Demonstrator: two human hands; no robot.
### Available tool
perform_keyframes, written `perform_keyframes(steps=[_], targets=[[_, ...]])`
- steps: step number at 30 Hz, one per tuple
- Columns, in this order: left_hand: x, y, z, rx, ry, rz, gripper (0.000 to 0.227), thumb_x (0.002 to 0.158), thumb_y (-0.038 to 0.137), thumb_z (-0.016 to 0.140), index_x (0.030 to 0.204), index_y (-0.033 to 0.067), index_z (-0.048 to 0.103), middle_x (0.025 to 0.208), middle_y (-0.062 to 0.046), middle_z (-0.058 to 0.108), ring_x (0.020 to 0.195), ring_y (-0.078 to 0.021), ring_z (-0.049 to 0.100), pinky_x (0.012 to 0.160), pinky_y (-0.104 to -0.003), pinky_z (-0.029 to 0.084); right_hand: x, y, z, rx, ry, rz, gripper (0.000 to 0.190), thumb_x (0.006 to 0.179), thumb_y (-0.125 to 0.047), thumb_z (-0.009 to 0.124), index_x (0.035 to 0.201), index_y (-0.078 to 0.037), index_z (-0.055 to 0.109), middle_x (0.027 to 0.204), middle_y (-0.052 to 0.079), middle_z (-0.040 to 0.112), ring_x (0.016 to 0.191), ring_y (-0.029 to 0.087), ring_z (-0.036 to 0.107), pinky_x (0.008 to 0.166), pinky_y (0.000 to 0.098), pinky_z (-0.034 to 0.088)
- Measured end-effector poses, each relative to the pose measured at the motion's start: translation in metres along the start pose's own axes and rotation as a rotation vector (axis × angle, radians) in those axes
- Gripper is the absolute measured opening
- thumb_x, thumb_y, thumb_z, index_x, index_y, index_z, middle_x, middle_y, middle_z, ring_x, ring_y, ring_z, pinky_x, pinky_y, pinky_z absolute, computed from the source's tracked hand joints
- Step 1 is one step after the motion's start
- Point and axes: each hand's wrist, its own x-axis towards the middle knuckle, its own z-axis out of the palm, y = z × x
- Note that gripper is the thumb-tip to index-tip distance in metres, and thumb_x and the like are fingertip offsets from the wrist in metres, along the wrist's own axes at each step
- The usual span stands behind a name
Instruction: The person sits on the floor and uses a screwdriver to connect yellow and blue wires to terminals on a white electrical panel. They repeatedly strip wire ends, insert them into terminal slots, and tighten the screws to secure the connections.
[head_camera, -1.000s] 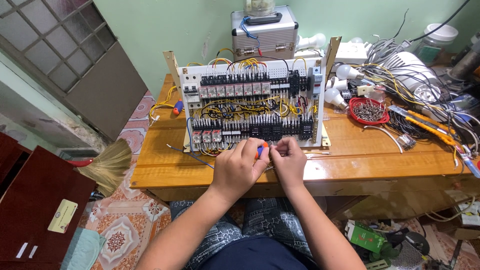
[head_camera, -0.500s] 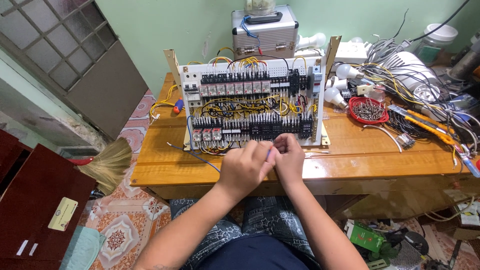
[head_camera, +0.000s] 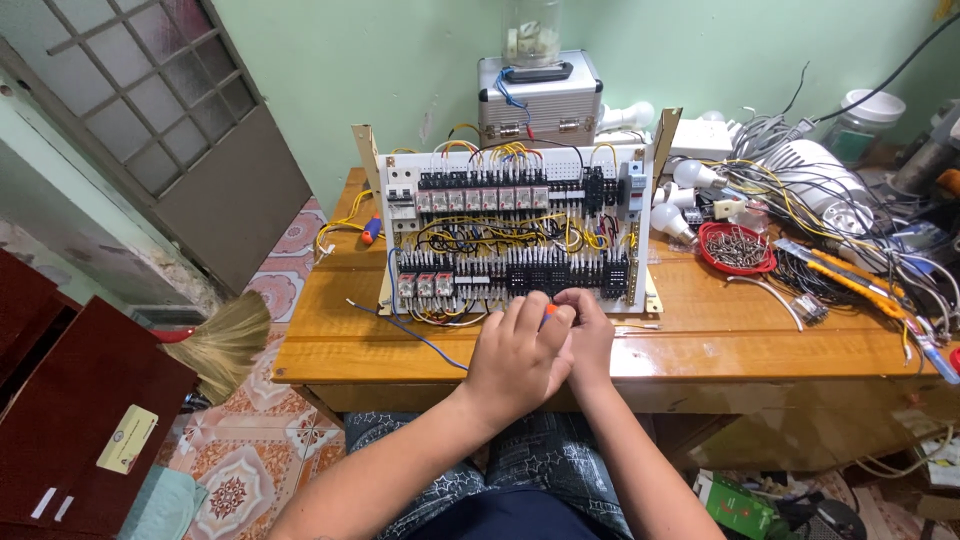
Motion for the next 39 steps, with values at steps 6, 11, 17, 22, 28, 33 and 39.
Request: perform_keyframes(steps=[6,11,17,22,28,33,39], targets=[[-0.01,-0.001,0.011,0.042,0.022,0.003,0.029,0.099,0.037,0.049,0.115,0.0145,0.059,0.084,-0.004,0.046,0.071,-0.0243,0.054,0.056,-0.035,0.044,0.002,0.017,0.004,0.006,-0.025,-0.114,0.033,0.072,-0.015,0.082,0.102,-0.022,0.071,0.086,0.003,0.073,0.087,0.024,0.07,0.082,0.0346,0.054],[-0.002,-0.006,0.005,-0.084,0.057,-0.025,0.028,0.099,0.037,0.054,0.111,0.0137,0.063,0.084,-0.004,0.048,0.071,-0.0256,0.057,0.062,-0.037,0.048,-0.002,0.01,0.004,0.004,-0.003,-0.116,0.04,0.071,-0.016,0.083,0.107,-0.024,0.07,0.089,0.002,0.073,0.089,0.023,0.07,0.083,0.0342,0.055],[-0.005,-0.008,0.007,-0.093,0.177,0.054,0.032,0.097,0.017,0.057,0.129,0.0186,0.063,0.106,-0.006,0.062,0.095,-0.0241,0.068,0.092,-0.049,0.048,-0.001,0.024,0.008,-0.043,0.024,-0.139,0.033,0.073,-0.019,0.083,0.105,-0.022,0.071,0.087,0.003,0.073,0.087,0.026,0.07,0.083,0.0375,0.055],[-0.005,-0.01,0.001,-0.131,0.222,0.088,0.049,0.097,0.015,0.049,0.146,0.0222,0.058,0.133,-0.009,0.065,0.128,-0.0274,0.064,0.111,-0.068,0.032,-0.001,-0.003,0.001,-0.057,0.036,-0.116,0.027,0.079,-0.025,0.079,0.104,-0.021,0.07,0.087,0.005,0.073,0.086,0.027,0.069,0.084,0.038,0.055],[-0.016,-0.021,0.007,-0.305,0.147,0.062,0.037,0.105,0.01,0.061,0.14,0.0209,0.06,0.122,-0.007,0.067,0.107,-0.0225,0.071,0.107,-0.058,0.039,-0.005,-0.044,-0.006,-0.022,-0.048,0.064,0.016,0.082,-0.006,0.066,0.098,-0.012,0.069,0.096,0.004,0.072,0.091,0.019,0.065,0.079,0.0311,0.053],[-0.019,-0.017,0.008,-0.39,0.041,0.08,0.053,0.104,-0.001,0.048,0.155,0.0065,0.038,0.152,-0.028,0.054,0.132,-0.0351,0.069,0.123,-0.069,0.018,-0.004,-0.049,-0.005,-0.039,-0.015,0.086,0.003,0.089,-0.014,0.065,0.087,-0.013,0.067,0.096,0.003,0.063,0.089,0.018,0.06,0.079,0.0321,0.047],[-0.014,-0.016,0.002,-0.276,0.154,-0.046,0.047,0.094,0.049,0.078,0.135,0.034,0.063,0.129,-0.006,0.054,0.124,-0.0331,0.058,0.118,-0.071,0.034,0.001,-0.013,-0.002,-0.154,-0.035,-0.045,0.01,0.086,-0.011,0.073,0.094,-0.013,0.068,0.101,0.003,0.064,0.083,0.015,0.062,0.074,0.0274,0.052]])
